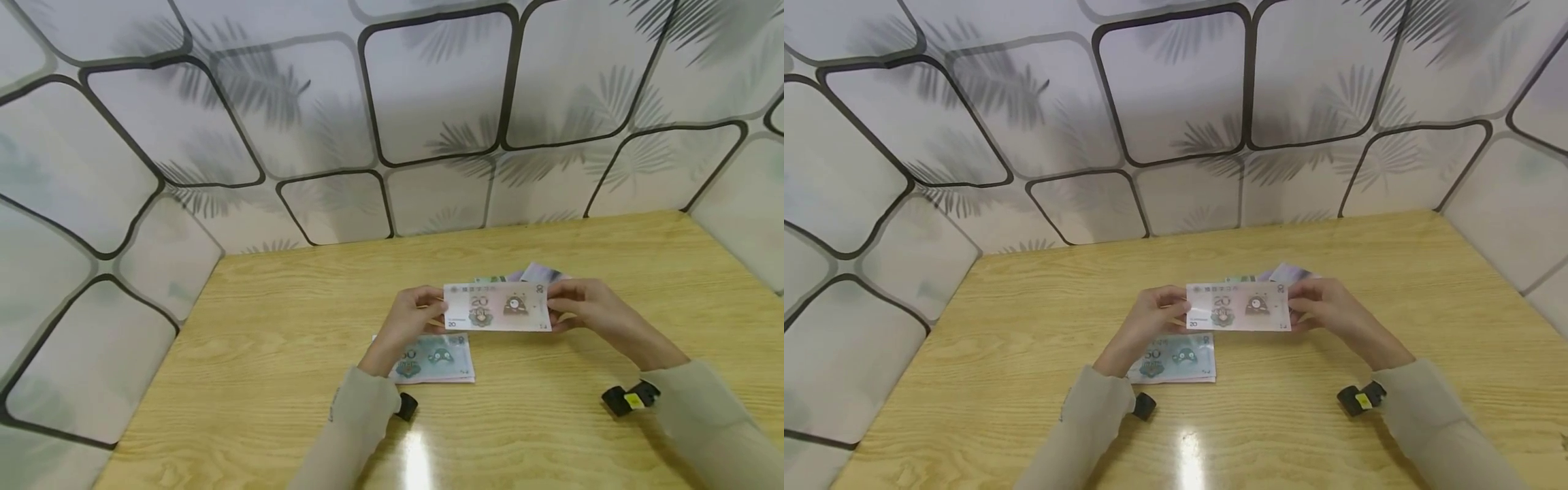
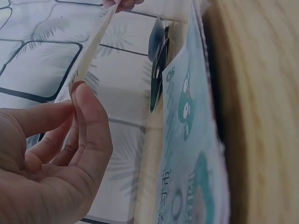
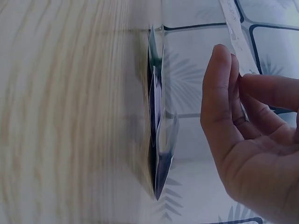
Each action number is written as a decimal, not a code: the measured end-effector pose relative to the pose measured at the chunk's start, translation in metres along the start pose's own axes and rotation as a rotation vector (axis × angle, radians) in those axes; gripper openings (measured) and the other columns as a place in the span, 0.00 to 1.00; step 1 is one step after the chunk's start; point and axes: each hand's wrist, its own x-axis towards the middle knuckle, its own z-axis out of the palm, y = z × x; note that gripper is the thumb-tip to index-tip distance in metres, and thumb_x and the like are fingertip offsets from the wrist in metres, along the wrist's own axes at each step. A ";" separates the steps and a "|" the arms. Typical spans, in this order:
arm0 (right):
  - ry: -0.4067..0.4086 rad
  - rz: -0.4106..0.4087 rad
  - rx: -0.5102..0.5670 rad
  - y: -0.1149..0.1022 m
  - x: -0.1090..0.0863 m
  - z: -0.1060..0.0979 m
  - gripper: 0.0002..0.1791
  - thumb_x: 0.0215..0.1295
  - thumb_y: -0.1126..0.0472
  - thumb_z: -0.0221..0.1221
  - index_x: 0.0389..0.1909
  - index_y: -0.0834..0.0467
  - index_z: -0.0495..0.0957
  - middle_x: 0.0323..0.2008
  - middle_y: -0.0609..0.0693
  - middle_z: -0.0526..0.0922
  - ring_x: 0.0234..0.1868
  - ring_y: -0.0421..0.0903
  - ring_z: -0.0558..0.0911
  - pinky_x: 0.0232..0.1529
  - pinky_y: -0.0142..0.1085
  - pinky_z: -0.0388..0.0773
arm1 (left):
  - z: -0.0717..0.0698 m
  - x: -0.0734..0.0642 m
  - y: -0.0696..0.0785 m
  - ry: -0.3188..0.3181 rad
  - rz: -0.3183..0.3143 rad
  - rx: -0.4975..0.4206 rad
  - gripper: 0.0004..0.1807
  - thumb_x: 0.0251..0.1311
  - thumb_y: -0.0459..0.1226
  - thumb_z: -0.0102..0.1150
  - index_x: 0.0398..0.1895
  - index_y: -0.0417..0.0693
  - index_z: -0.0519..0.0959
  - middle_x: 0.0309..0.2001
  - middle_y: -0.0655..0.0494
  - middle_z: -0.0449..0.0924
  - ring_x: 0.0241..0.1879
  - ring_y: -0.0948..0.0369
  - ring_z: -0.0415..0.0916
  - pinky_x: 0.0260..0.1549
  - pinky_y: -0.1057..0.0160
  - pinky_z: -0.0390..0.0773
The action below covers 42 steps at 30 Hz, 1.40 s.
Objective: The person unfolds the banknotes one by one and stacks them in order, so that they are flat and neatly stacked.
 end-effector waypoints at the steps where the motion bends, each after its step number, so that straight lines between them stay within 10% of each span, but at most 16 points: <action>1: 0.000 -0.009 -0.004 0.000 0.000 0.001 0.10 0.76 0.72 0.50 0.48 0.78 0.72 0.34 0.54 0.78 0.34 0.42 0.81 0.36 0.41 0.87 | -0.001 -0.001 0.000 -0.002 0.005 0.002 0.13 0.72 0.27 0.55 0.56 0.30 0.78 0.36 0.50 0.77 0.31 0.62 0.77 0.34 0.63 0.86; 23: -0.059 -0.026 0.048 -0.008 0.006 0.014 0.09 0.76 0.73 0.50 0.49 0.77 0.70 0.34 0.54 0.79 0.32 0.43 0.80 0.33 0.38 0.85 | -0.026 -0.016 0.005 -0.123 0.056 0.044 0.16 0.76 0.27 0.48 0.59 0.24 0.76 0.46 0.39 0.82 0.34 0.62 0.80 0.40 0.60 0.87; 42: -0.099 -0.046 0.057 -0.010 0.013 0.020 0.08 0.76 0.74 0.49 0.47 0.78 0.69 0.32 0.54 0.80 0.31 0.43 0.81 0.32 0.37 0.86 | -0.037 -0.020 0.000 -0.102 0.046 0.062 0.15 0.74 0.25 0.49 0.59 0.26 0.76 0.41 0.42 0.82 0.33 0.62 0.80 0.39 0.59 0.87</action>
